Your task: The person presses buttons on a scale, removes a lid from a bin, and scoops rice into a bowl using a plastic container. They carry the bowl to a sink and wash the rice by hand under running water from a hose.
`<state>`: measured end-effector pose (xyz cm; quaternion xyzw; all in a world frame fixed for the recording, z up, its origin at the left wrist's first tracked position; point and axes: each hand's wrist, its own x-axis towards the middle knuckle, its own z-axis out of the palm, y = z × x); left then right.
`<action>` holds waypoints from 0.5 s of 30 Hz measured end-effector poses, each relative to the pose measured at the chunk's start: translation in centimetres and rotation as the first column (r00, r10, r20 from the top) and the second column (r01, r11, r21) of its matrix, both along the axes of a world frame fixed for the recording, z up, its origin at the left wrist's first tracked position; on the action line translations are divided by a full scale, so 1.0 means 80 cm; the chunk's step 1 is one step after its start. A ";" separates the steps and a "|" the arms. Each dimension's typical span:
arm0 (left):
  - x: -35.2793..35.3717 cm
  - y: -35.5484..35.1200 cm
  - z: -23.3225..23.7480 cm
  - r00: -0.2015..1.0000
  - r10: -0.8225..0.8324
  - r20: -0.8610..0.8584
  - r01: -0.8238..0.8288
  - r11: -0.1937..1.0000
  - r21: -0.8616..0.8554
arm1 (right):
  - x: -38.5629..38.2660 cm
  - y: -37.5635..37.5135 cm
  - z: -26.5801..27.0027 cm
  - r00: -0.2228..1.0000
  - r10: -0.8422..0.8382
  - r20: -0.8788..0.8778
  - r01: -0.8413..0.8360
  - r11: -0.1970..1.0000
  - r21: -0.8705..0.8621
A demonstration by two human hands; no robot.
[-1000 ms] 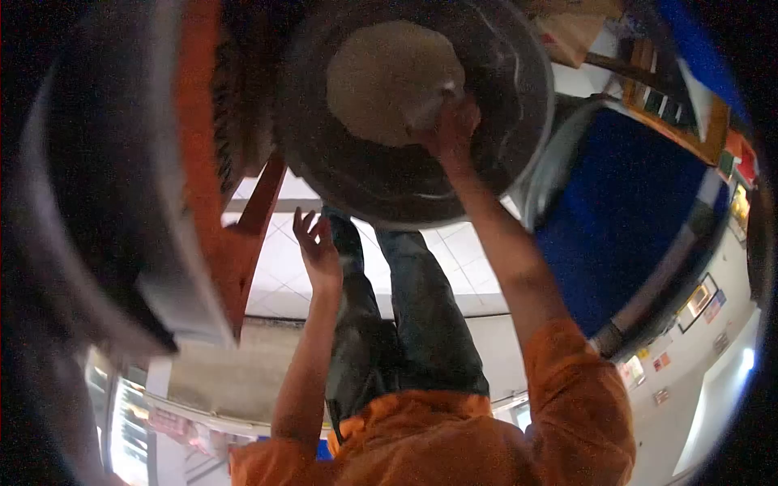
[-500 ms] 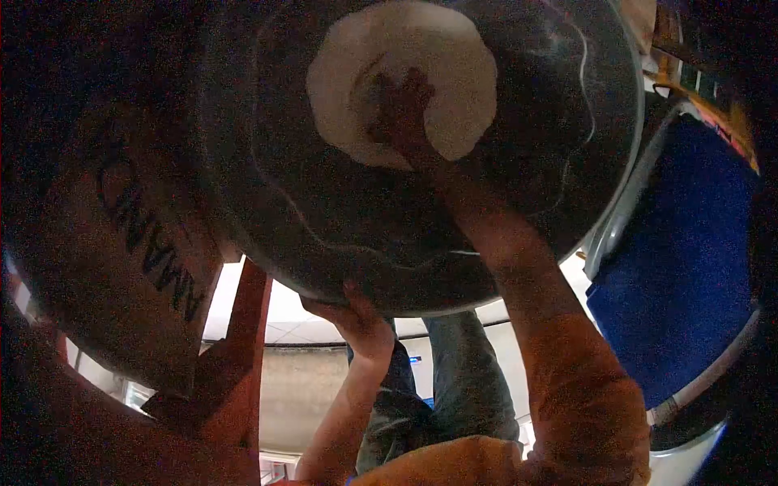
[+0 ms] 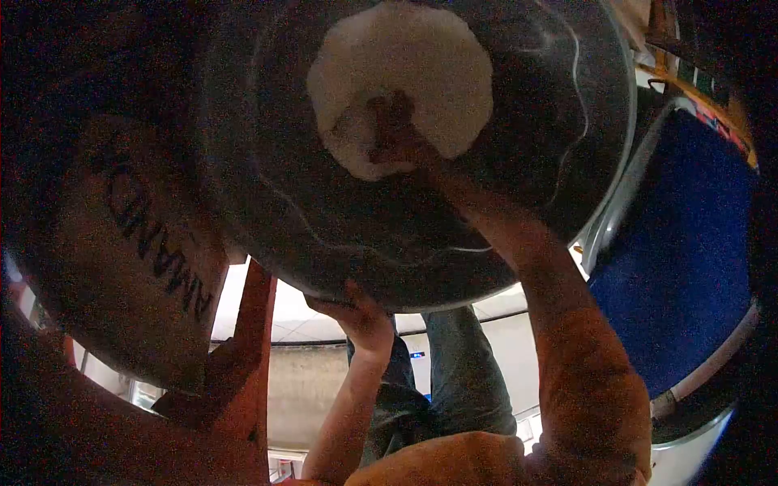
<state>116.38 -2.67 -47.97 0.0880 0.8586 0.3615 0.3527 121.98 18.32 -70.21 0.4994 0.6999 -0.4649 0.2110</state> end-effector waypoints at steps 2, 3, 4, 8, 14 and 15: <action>0.000 0.002 0.001 0.999 -0.025 -0.037 0.028 0.997 0.071 | 0.024 0.008 -0.007 0.996 -0.067 -0.053 0.062 0.994 -0.091; -0.001 0.002 0.002 0.999 -0.025 -0.036 0.027 0.998 0.064 | 0.030 0.010 -0.015 0.992 -0.102 -0.073 0.091 0.986 -0.143; -0.002 0.004 0.001 0.994 -0.088 -0.072 0.093 0.994 0.066 | 0.041 0.016 -0.022 0.986 -0.134 -0.095 0.115 0.975 -0.190; -0.010 -0.013 -0.003 0.952 -0.297 -0.079 0.299 0.954 0.012 | 0.070 0.011 -0.017 0.947 -0.279 -0.158 0.201 0.901 -0.385; -0.038 -0.010 0.036 0.940 -0.214 0.267 0.197 0.976 0.090 | 0.097 0.012 0.102 0.849 -0.452 -0.275 0.243 0.795 -0.555; -0.044 -0.002 0.059 0.909 -0.194 0.369 0.211 0.977 -0.007 | 0.105 -0.009 0.124 0.680 -0.707 -0.192 0.403 0.579 -0.709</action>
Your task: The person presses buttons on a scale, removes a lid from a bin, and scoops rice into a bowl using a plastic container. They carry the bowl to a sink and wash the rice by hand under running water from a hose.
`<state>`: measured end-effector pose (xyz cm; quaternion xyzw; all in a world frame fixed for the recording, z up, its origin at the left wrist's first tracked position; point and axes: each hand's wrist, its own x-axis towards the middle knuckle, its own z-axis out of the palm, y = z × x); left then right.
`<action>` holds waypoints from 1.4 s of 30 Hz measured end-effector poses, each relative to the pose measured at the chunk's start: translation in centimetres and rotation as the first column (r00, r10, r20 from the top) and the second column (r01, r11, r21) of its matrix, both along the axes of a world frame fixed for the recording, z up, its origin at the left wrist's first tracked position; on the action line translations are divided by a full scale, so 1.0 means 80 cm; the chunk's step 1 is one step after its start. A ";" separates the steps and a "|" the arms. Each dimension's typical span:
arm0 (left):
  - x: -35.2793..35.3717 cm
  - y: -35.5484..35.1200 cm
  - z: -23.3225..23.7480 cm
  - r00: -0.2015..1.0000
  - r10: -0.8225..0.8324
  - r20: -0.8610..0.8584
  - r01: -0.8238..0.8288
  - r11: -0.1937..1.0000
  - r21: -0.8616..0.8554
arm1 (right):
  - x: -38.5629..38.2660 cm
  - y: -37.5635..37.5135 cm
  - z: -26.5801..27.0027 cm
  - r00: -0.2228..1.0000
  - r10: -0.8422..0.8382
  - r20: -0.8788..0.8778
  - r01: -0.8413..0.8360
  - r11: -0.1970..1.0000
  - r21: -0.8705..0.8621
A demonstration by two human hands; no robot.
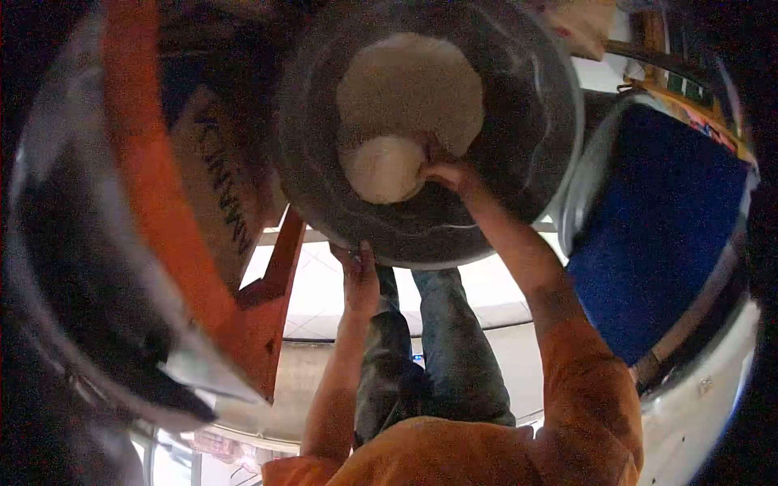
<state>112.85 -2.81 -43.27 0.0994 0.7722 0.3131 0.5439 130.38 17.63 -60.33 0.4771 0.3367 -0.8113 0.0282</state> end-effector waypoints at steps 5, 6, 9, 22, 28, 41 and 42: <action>-0.030 -0.044 0.124 0.974 -0.227 -0.023 0.227 0.974 0.000 | 0.015 -0.033 0.139 0.860 -0.481 -0.168 0.445 0.870 -0.212; -0.038 -0.058 0.151 0.975 -0.219 -0.038 0.220 0.976 0.011 | 0.023 -0.040 0.149 0.803 -0.536 -0.259 0.504 0.844 -0.182; -0.061 -0.129 0.244 0.964 -0.260 0.049 0.261 0.965 -0.007 | 0.026 -0.041 0.303 0.652 -0.615 -0.444 0.607 0.774 -0.181; -0.120 -0.506 0.264 0.827 0.541 -0.154 -0.558 0.752 -0.352 | 0.028 0.005 0.618 0.500 -0.718 -0.484 0.719 0.656 -0.229; -0.183 -0.328 0.276 0.948 0.313 -0.052 -0.262 0.865 0.427 | -0.028 0.002 0.769 0.659 -0.553 -0.510 0.674 0.735 0.075; -0.175 0.080 0.641 0.997 -0.010 -0.080 0.079 0.341 0.937 | -0.248 -0.050 0.958 0.837 -0.350 -0.421 0.514 0.768 0.382; -0.181 0.083 0.650 0.995 0.009 0.100 -0.099 0.283 0.954 | -0.252 -0.042 0.958 0.846 -0.377 -0.377 0.519 0.743 0.422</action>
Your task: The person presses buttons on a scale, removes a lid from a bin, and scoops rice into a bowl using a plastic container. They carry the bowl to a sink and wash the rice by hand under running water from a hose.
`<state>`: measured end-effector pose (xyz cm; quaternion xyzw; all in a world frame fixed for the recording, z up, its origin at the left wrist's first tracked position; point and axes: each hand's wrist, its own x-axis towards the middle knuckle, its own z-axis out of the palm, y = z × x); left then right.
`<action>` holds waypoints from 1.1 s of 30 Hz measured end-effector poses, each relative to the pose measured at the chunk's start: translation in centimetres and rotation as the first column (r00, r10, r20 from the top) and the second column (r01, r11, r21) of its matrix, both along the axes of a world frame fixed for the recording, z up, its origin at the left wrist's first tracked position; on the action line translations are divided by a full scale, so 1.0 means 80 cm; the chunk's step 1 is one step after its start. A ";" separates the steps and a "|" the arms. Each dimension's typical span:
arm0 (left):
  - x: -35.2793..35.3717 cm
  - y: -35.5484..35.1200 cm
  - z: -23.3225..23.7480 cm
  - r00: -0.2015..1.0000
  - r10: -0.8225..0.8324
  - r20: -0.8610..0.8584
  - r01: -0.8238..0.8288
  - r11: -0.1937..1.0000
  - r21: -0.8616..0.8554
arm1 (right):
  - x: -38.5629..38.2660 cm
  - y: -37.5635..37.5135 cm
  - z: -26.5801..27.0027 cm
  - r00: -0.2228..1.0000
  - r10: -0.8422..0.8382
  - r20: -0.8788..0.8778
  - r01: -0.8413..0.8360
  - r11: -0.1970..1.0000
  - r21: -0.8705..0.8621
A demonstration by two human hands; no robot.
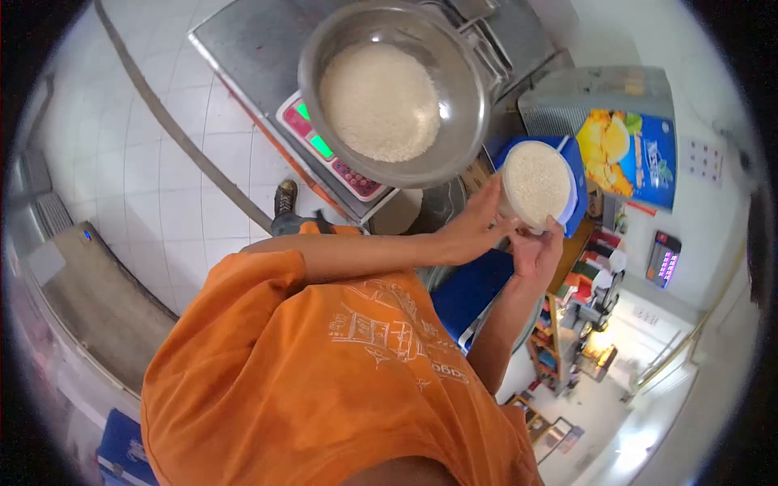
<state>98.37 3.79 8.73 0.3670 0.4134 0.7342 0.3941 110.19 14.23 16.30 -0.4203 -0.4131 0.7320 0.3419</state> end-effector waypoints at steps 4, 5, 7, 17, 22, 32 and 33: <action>0.002 0.018 -0.025 0.988 0.072 0.135 -0.060 0.994 -0.089 | -0.036 0.009 -0.010 0.985 -0.068 0.158 0.064 0.997 0.030; -0.003 0.016 -0.021 0.971 0.098 0.218 -0.076 0.991 -0.108 | -0.047 0.008 -0.013 0.970 -0.106 0.218 0.081 0.989 0.121; -0.013 0.009 -0.021 0.942 0.131 0.310 -0.096 0.987 -0.126 | -0.079 -0.010 -0.014 0.941 -0.135 0.309 0.071 0.975 0.211; -0.015 0.065 -0.065 0.492 -0.058 0.869 0.112 0.994 0.004 | -0.162 -0.059 -0.023 0.792 -0.349 0.501 0.049 0.854 0.519; -0.023 0.078 -0.071 0.299 -0.156 0.941 0.119 0.985 0.125 | -0.173 -0.056 -0.043 0.716 -0.437 0.544 -0.045 0.749 0.661; -0.028 0.083 -0.049 -0.067 -0.244 0.967 -0.033 0.970 0.243 | -0.194 -0.072 -0.049 0.476 -0.659 0.583 -0.387 0.439 0.811; -0.031 0.080 -0.044 -0.163 -0.258 0.952 -0.013 0.966 0.260 | -0.196 -0.073 -0.050 0.474 -0.660 0.582 -0.384 0.440 0.812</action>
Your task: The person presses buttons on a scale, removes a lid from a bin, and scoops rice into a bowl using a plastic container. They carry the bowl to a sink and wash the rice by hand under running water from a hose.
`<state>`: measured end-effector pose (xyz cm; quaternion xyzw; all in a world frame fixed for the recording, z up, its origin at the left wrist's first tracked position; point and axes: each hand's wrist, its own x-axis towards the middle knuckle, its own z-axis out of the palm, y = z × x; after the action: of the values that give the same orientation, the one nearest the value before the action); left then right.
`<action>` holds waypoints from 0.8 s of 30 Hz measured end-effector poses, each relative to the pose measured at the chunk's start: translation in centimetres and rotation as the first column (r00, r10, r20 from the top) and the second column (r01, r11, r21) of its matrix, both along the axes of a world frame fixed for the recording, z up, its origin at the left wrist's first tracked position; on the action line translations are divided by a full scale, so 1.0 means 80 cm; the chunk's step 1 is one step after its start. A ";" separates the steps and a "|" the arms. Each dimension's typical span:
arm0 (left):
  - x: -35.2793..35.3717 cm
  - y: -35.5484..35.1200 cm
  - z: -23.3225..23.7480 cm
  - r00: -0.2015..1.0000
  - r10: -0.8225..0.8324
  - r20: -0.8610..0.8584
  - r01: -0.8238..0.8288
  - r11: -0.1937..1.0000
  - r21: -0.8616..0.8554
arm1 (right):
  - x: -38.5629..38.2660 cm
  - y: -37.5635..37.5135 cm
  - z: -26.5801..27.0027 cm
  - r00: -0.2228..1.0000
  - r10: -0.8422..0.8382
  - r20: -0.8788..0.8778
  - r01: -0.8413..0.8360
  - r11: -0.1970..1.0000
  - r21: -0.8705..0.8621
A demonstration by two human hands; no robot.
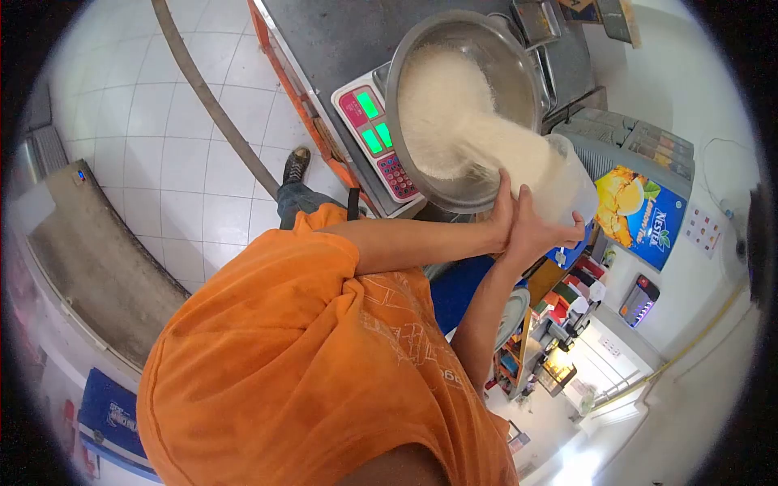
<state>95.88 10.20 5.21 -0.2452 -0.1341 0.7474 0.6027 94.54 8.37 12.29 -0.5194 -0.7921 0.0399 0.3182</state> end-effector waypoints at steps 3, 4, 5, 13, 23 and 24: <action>-0.005 -0.009 0.014 1.000 -0.003 0.023 0.004 1.000 -0.019 | -0.005 -0.007 0.006 0.995 0.025 0.098 -0.034 0.995 0.092; -0.008 -0.011 0.016 0.999 -0.002 0.033 0.003 1.000 -0.029 | -0.008 -0.011 0.007 0.989 0.042 0.145 -0.064 0.986 0.151; -0.012 -0.014 0.016 0.999 -0.002 0.044 0.004 0.999 -0.041 | -0.009 -0.014 0.006 0.980 0.055 0.192 -0.095 0.974 0.207; -0.045 -0.021 0.032 0.992 0.013 0.127 0.004 0.992 -0.129 | -0.020 -0.016 0.017 0.873 0.282 0.397 -0.414 0.858 0.302; -0.080 -0.018 0.020 0.782 0.205 -0.589 -0.532 0.712 -0.459 | -0.012 0.025 0.062 0.813 0.527 -0.245 -0.488 0.848 0.206; -0.104 -0.030 0.025 0.582 0.139 -0.802 -0.703 0.582 -0.409 | -0.005 0.032 0.062 0.808 0.493 -0.322 -0.468 0.870 0.157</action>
<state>87.58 7.80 7.21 -0.1083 0.3350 0.9022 0.2490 94.11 10.94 17.26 -0.2752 -0.8283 0.1836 0.4522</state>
